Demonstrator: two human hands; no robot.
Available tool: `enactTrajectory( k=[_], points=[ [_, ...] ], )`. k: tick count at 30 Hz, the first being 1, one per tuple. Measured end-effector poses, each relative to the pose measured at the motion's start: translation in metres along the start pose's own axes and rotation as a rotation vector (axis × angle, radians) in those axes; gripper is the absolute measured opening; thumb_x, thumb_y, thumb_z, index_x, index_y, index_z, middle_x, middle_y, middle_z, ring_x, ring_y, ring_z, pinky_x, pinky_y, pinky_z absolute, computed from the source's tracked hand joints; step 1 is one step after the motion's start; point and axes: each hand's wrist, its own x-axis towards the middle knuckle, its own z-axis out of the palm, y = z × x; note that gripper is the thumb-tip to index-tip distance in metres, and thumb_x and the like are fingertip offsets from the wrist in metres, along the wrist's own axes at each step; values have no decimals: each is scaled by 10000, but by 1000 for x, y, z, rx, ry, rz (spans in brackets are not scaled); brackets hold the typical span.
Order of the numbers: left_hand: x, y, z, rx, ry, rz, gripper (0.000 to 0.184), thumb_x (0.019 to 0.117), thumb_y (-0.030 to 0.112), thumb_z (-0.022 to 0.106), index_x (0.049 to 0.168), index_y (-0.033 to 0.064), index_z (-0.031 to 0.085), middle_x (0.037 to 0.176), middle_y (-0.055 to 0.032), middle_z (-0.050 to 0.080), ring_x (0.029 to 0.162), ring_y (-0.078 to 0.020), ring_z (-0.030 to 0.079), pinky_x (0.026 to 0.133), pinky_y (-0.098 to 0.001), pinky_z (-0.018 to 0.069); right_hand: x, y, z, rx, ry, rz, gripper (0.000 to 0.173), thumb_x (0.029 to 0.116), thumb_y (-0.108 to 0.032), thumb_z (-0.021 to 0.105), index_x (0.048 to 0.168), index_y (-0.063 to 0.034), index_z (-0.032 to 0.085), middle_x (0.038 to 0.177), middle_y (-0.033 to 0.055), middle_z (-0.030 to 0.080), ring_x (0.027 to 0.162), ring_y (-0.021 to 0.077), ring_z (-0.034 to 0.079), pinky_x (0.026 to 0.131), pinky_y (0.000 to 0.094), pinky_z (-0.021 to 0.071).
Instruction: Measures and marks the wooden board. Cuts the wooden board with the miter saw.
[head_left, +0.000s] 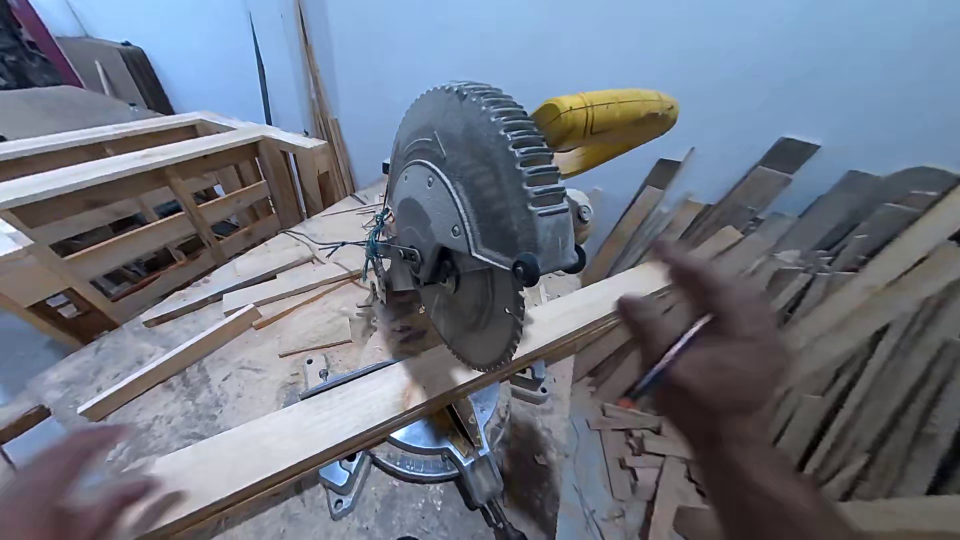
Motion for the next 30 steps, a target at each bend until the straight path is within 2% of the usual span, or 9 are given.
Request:
enactTrajectory(
  k=[3,4,5,7,10,17,21,25,30],
  points=[
    [70,5,63,217,-432,85,776,895,726,581,1430,163,595,1396,-207,603,1324,-432,542,1108,-667,397,111,-14,-23,-82,-93,-255,825,904,-562,707,1502,-50,460,1467,212,542,1322,281,567,1099,479,481],
    [88,14,74,253,-561,23,824,882,816,483,1392,184,622,1301,-185,663,1250,-405,603,1078,-672,420,144,-17,-20,-136,-223,-291,843,868,-617,701,1488,-90,480,1383,200,595,1228,304,615,1012,539,511],
    [103,18,81,253,-682,-49,887,881,862,392,1345,150,645,1217,-205,692,1178,-414,642,1017,-690,456,175,-17,-13,-149,-370,-318,787,813,-638,729,1400,-141,566,1178,151,676,1019,289,669,837,566,542],
    [124,19,87,210,-836,-147,1002,883,891,272,1255,56,681,1164,-252,692,1135,-429,652,989,-684,463,224,-16,0,-148,-683,-328,583,722,-630,816,1133,-232,705,886,-4,704,774,154,673,660,456,558],
    [126,19,93,196,-839,-193,1029,855,920,243,1107,48,727,1048,-225,712,1029,-390,685,917,-652,504,246,-21,8,-82,-942,-251,420,663,-563,888,850,-227,717,650,-43,672,557,61,637,477,287,529],
    [134,52,106,187,-811,-237,975,844,925,288,1089,94,735,1011,-185,716,996,-362,687,885,-649,510,247,-26,7,-74,-1218,-181,400,724,-530,882,841,-188,711,652,-7,706,529,103,663,468,273,563],
    [133,59,104,187,-816,-248,944,864,905,296,1066,93,731,995,-170,717,989,-346,690,885,-628,516,232,-18,2,-20,-1278,-318,392,700,-593,862,845,-267,698,605,-64,631,484,60,588,397,282,491],
    [128,58,102,159,-792,-254,889,873,889,333,1006,109,737,919,-144,705,906,-320,685,827,-609,523,197,-14,-5,-167,-1071,-593,283,734,-540,817,860,-349,651,621,-170,566,490,-15,523,396,257,457],
    [131,71,99,183,-860,-213,871,940,817,300,1074,68,723,995,-174,703,988,-331,676,900,-600,506,177,-10,-10,-250,-949,-599,255,760,-496,799,876,-336,639,638,-162,573,521,-4,558,417,254,469]
  ],
)
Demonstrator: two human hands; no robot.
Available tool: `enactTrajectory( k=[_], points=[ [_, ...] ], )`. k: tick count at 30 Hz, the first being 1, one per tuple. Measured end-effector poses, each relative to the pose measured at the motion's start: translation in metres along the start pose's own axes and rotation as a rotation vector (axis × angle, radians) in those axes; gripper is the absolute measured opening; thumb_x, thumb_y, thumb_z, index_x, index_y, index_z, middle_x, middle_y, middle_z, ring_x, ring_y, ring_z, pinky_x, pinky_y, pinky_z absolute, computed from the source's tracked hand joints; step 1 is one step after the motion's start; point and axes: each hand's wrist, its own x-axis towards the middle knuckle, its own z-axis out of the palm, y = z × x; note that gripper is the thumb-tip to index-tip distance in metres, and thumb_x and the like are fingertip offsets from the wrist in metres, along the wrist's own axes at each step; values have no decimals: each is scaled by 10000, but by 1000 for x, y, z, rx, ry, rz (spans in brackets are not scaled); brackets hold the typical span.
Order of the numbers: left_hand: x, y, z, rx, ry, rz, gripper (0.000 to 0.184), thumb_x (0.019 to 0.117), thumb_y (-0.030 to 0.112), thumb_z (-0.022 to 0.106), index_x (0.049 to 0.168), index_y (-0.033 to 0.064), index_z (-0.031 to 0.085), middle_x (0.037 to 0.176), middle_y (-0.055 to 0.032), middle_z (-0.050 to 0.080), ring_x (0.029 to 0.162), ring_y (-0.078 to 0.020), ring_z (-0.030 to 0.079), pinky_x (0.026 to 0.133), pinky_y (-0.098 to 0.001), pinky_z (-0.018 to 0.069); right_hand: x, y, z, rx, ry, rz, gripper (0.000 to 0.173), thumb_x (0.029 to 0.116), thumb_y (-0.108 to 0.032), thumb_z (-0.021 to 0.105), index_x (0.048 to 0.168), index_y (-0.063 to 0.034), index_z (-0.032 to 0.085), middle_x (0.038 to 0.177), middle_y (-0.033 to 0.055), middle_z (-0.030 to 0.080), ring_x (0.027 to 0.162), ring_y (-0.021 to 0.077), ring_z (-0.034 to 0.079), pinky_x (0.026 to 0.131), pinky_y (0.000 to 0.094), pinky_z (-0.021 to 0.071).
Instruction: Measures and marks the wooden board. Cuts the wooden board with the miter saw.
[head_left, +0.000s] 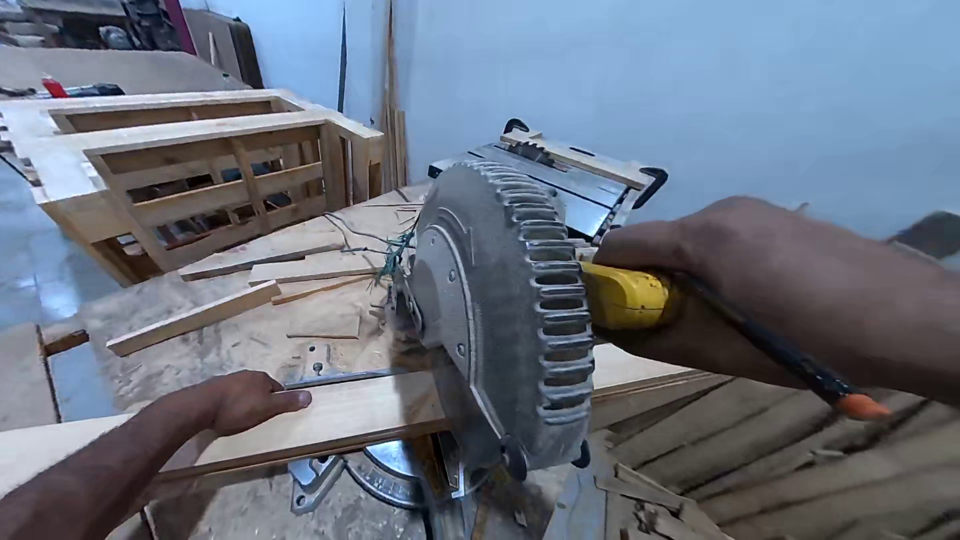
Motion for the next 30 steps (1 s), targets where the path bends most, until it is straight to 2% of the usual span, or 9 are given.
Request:
enactTrajectory(
  k=[3,8,17,21,30],
  points=[
    [8,12,2,13,23,9,899,950,810,268,1036,30,707,947,-188,691,945,-345,679,861,-600,516,-2,-4,0,-2,16,34,249,744,-480,785,895,-340,646,648,-161,583,528,2,568,416,264,472],
    [13,12,10,60,114,-52,939,857,910,221,894,108,708,830,-113,688,843,-292,699,751,-569,555,-7,-5,6,-11,33,55,263,738,-474,774,938,-351,656,659,-169,591,535,-7,575,422,260,482],
    [15,13,9,-17,110,-62,868,869,882,327,984,113,713,895,-107,696,883,-275,695,801,-560,558,-16,-12,16,-50,87,55,248,710,-468,746,879,-337,620,621,-160,549,514,20,558,406,299,458],
    [18,10,9,-7,118,-58,871,856,897,314,932,122,705,839,-92,680,831,-257,689,759,-540,562,-20,-15,20,-58,97,50,247,681,-439,750,855,-341,605,619,-170,529,503,16,532,401,309,442],
    [18,11,10,-6,116,-61,923,830,927,290,947,116,715,884,-105,700,884,-273,702,792,-564,564,-25,-17,25,-73,140,20,249,699,-463,726,862,-320,604,614,-169,511,499,13,532,395,300,437]
  ],
)
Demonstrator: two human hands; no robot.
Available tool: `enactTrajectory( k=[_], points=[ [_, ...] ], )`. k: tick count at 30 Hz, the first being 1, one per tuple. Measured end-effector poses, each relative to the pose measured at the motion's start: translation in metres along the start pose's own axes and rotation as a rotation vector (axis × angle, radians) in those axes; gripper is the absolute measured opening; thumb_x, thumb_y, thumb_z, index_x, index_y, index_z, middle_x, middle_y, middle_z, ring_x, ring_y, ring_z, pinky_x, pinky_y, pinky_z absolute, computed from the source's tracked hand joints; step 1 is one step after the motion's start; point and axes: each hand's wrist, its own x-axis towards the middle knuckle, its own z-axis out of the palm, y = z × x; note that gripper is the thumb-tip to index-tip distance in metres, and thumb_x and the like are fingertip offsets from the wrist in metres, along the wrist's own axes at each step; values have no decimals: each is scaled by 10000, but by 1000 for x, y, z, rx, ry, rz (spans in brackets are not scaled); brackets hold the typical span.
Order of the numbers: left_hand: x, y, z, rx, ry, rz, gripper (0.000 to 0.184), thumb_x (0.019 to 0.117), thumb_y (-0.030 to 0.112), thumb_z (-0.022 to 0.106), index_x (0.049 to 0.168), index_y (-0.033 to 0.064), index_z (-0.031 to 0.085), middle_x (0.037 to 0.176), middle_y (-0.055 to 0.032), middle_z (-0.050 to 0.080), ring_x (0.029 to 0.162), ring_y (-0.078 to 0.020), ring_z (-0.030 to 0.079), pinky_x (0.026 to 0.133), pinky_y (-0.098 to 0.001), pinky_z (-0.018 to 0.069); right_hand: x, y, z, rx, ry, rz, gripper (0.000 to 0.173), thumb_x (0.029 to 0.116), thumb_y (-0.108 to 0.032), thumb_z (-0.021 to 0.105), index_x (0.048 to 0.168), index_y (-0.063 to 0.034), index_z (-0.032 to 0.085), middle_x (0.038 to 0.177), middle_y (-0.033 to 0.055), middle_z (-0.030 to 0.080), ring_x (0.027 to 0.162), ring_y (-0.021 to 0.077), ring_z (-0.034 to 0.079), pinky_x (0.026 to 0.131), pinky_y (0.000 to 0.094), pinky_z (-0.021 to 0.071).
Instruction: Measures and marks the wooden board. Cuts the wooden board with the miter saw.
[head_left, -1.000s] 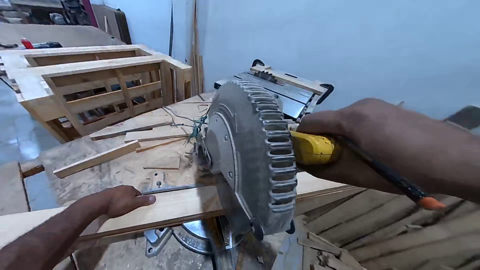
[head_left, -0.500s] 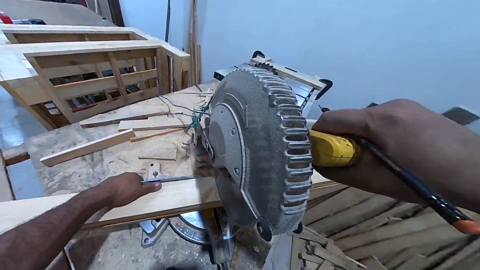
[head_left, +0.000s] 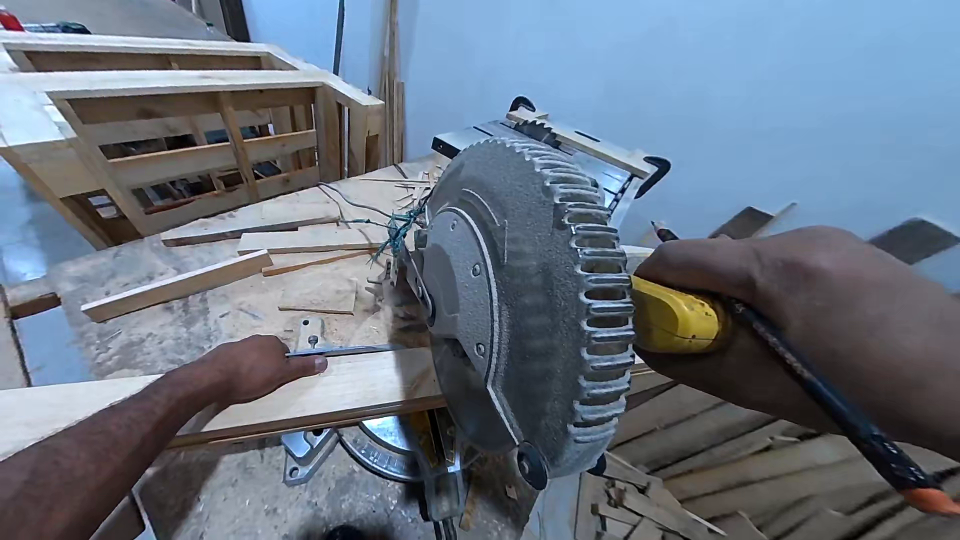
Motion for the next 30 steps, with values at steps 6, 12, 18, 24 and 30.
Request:
enactTrajectory(
  k=[6,12,18,24,30],
  points=[
    [1,0,1,-5,-4,-7,937,824,934,283,956,117,722,906,-107,708,908,-276,704,810,-576,561,-3,-3,3,-3,18,4,239,716,-466,707,882,-317,619,631,-170,522,511,12,541,404,301,441],
    [2,-1,2,-18,5,11,920,835,924,295,930,110,713,868,-104,697,871,-271,699,793,-562,562,-5,-2,6,-14,9,-2,231,711,-452,717,862,-319,603,616,-173,514,493,17,530,395,313,432],
    [0,1,0,-24,1,-1,900,842,911,316,940,105,706,880,-107,697,877,-271,699,794,-563,561,-7,-3,8,-8,24,-18,212,719,-441,700,857,-312,603,618,-171,510,496,18,530,395,313,428],
    [-1,2,0,-8,3,-4,908,842,913,297,942,109,709,887,-102,696,884,-268,698,797,-559,560,-7,-3,8,-11,23,-18,224,716,-452,698,864,-311,605,622,-169,511,502,21,535,400,315,432],
    [-1,2,0,-8,10,4,912,839,916,296,940,113,716,888,-99,703,887,-268,702,804,-560,563,-7,-4,7,-20,20,-9,223,711,-446,706,856,-315,598,611,-171,504,497,20,530,399,317,426]
  ],
)
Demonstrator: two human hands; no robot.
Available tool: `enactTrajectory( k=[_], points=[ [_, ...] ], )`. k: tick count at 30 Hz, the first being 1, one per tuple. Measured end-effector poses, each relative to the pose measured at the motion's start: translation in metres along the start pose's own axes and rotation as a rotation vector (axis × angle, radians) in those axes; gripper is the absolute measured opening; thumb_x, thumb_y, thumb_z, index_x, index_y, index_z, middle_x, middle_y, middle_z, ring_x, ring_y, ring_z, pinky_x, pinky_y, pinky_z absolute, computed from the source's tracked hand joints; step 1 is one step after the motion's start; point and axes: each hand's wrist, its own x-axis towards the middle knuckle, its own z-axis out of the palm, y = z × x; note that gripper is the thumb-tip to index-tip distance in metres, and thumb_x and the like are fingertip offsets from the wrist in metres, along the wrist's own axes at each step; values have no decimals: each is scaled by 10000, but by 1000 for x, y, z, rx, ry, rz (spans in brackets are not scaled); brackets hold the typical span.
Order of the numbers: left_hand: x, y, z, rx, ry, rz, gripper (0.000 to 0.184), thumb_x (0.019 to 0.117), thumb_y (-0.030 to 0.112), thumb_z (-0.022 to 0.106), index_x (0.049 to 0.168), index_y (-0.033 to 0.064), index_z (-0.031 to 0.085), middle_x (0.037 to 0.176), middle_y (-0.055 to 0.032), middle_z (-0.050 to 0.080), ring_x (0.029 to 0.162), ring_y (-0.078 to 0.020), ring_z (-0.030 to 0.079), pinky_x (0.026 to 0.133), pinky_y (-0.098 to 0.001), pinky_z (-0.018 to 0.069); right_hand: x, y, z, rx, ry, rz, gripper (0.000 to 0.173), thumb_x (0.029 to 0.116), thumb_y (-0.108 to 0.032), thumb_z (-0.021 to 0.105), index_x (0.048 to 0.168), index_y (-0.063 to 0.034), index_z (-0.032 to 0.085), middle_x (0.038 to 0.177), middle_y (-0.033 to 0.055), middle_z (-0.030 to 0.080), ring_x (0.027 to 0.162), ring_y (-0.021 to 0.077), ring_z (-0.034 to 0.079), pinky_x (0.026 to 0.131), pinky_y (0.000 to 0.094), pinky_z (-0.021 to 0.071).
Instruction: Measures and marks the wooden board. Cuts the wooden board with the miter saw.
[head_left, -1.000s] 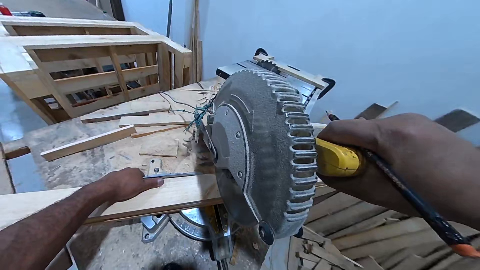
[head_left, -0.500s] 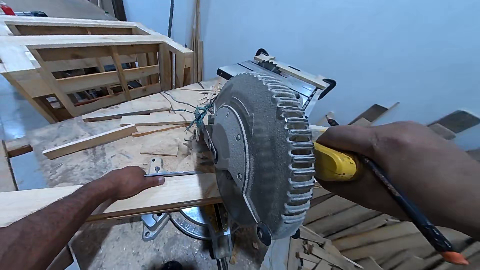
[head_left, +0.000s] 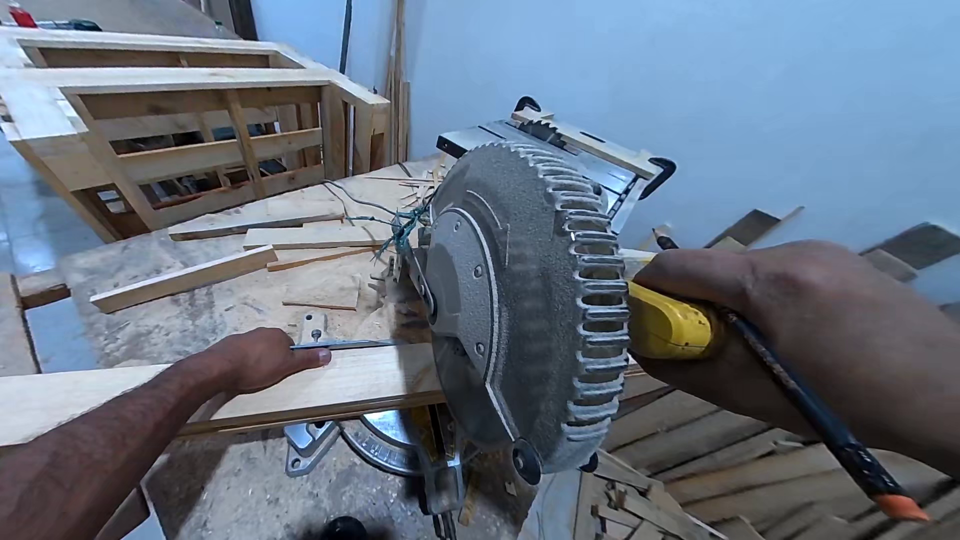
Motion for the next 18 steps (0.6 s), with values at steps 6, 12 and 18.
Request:
enactTrajectory(
  k=[6,12,18],
  points=[
    [-2,1,-1,-5,-1,-1,909,842,913,299,949,112,715,893,-102,702,895,-269,701,806,-560,560,0,0,0,10,-3,1,230,706,-443,715,862,-313,607,611,-171,510,504,19,534,409,312,432],
    [1,-1,1,-26,6,-3,930,829,928,304,997,121,734,928,-111,717,926,-285,706,835,-589,557,-1,-1,1,8,4,11,221,706,-447,711,851,-324,598,612,-173,505,495,21,527,396,321,424],
    [2,-1,1,-8,1,-5,923,824,931,294,955,124,721,901,-99,708,900,-268,704,808,-569,562,-1,-1,2,10,2,4,202,715,-438,699,847,-321,601,612,-171,507,492,19,526,396,317,426]
  ],
)
